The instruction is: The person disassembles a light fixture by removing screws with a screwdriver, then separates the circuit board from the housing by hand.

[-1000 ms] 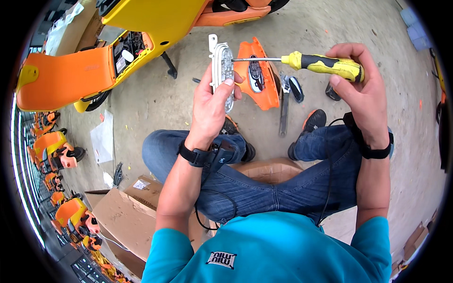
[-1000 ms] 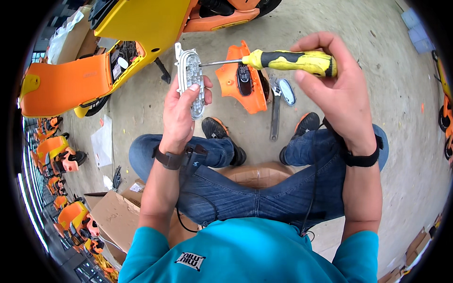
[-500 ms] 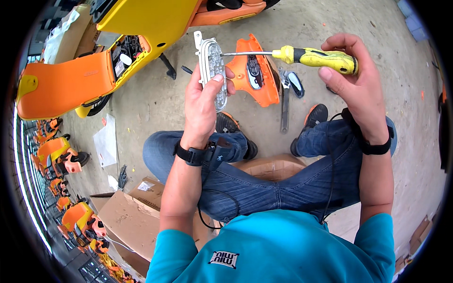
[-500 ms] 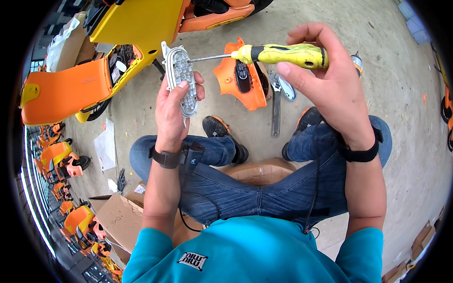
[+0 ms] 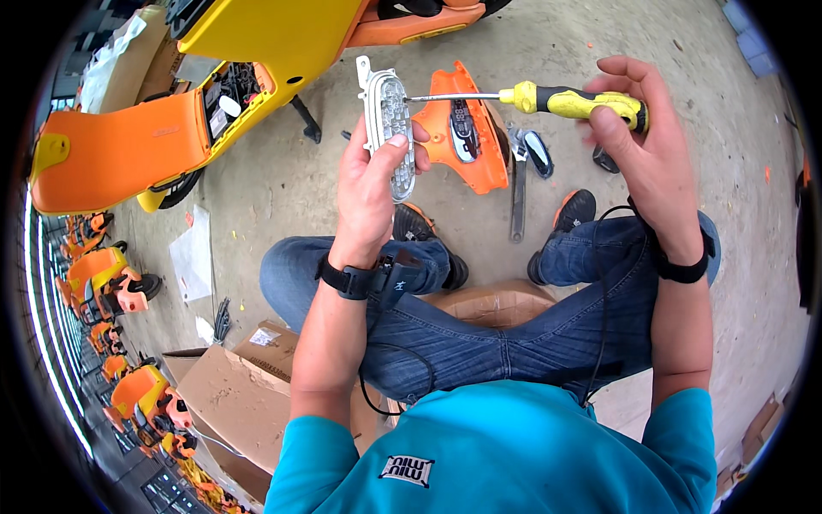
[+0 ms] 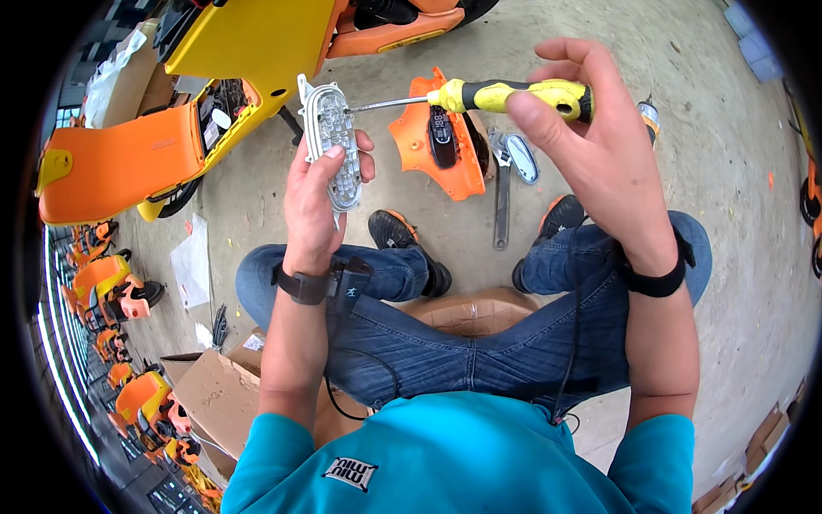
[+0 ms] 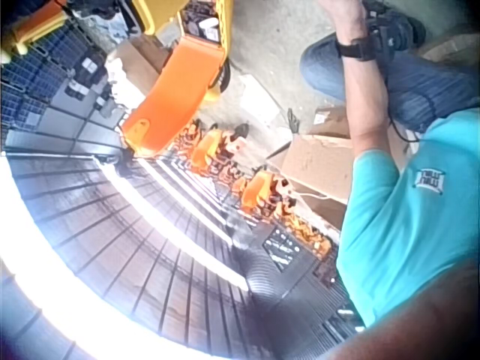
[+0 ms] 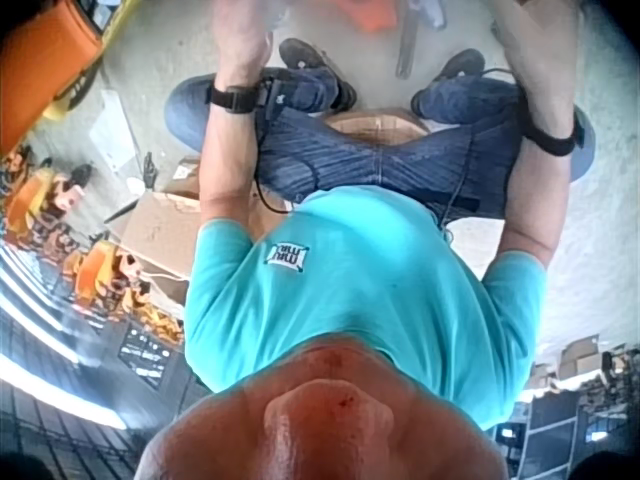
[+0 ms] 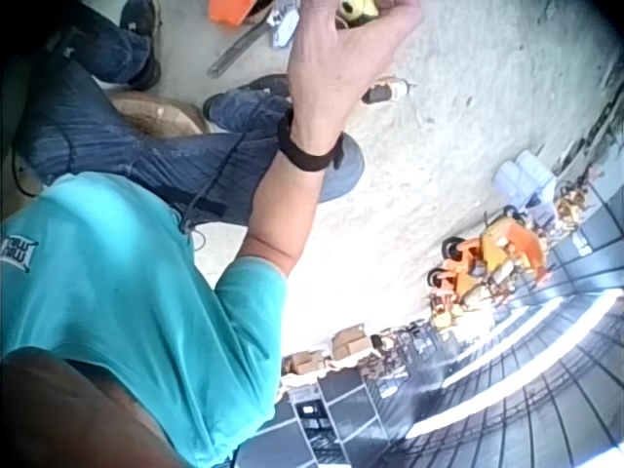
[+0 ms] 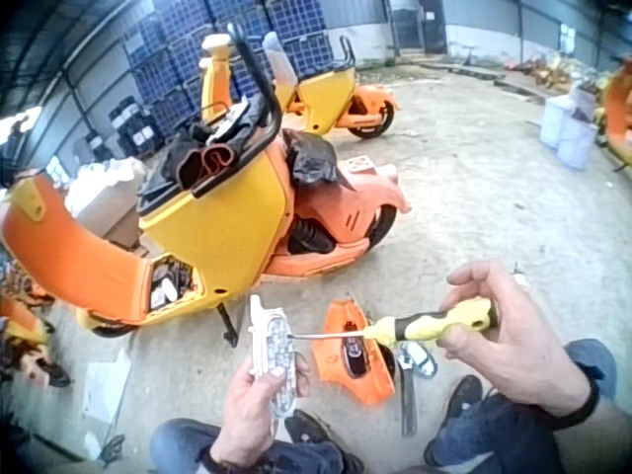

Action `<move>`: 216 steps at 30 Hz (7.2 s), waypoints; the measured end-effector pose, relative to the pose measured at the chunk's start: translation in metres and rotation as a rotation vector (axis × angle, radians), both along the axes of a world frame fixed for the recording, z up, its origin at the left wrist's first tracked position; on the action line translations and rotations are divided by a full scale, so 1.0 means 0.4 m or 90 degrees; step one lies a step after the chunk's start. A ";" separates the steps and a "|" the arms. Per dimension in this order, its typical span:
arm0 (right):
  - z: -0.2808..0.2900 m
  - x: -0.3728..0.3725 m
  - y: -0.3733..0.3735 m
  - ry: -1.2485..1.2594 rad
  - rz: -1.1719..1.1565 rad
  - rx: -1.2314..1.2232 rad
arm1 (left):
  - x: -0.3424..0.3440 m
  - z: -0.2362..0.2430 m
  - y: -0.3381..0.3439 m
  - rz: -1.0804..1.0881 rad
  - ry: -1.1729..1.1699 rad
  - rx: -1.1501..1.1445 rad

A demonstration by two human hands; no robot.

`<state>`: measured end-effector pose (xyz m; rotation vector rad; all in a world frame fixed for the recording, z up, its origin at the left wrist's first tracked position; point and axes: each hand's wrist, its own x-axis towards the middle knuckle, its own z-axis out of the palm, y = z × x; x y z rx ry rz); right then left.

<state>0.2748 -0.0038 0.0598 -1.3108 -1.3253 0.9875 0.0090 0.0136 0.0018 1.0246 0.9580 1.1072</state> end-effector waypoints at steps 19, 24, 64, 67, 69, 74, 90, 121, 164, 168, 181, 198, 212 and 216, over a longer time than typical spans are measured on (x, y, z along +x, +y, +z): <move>0.005 0.050 0.006 0.097 0.067 -0.171 | -0.003 -0.001 -0.002 0.003 -0.009 -0.016; -0.037 0.009 0.019 0.057 -0.034 0.054 | 0.003 0.004 -0.002 -0.005 -0.027 -0.013; 0.006 -0.002 0.013 0.185 -0.015 -0.044 | -0.005 0.003 -0.004 -0.031 -0.063 -0.055; 0.025 0.050 0.019 0.129 0.046 -0.205 | -0.008 -0.001 -0.003 -0.023 -0.102 -0.062; 0.004 0.057 0.022 0.175 0.044 -0.193 | -0.008 0.001 -0.002 -0.027 -0.122 -0.067; -0.030 0.049 0.019 0.272 0.060 -0.030 | -0.002 0.003 0.000 -0.067 -0.183 -0.093; -0.053 -0.093 0.006 0.058 0.067 -0.096 | 0.047 -0.005 -0.035 -0.183 -0.235 -0.142; -0.126 -0.117 0.021 -0.026 0.094 -0.154 | 0.104 -0.038 -0.067 -0.181 -0.039 -0.050; -0.336 -0.051 0.045 -0.134 0.298 -0.361 | 0.001 -0.058 0.014 -0.047 -0.176 -0.120; -0.289 -0.068 0.037 -0.068 0.360 -0.400 | 0.000 -0.041 0.011 -0.050 -0.205 -0.119; -0.284 -0.075 0.041 -0.099 0.351 -0.410 | -0.003 -0.004 0.001 -0.131 -0.363 -0.161; -0.411 0.098 0.131 -0.045 0.035 -0.387 | -0.011 -0.013 0.002 -0.206 -0.384 -0.109; -0.855 0.181 0.130 -0.196 -0.090 -0.621 | 0.011 -0.028 0.006 -0.164 -0.297 -0.164; -0.873 0.208 0.136 -0.168 -0.054 -0.656 | 0.016 -0.040 0.010 -0.178 -0.312 -0.176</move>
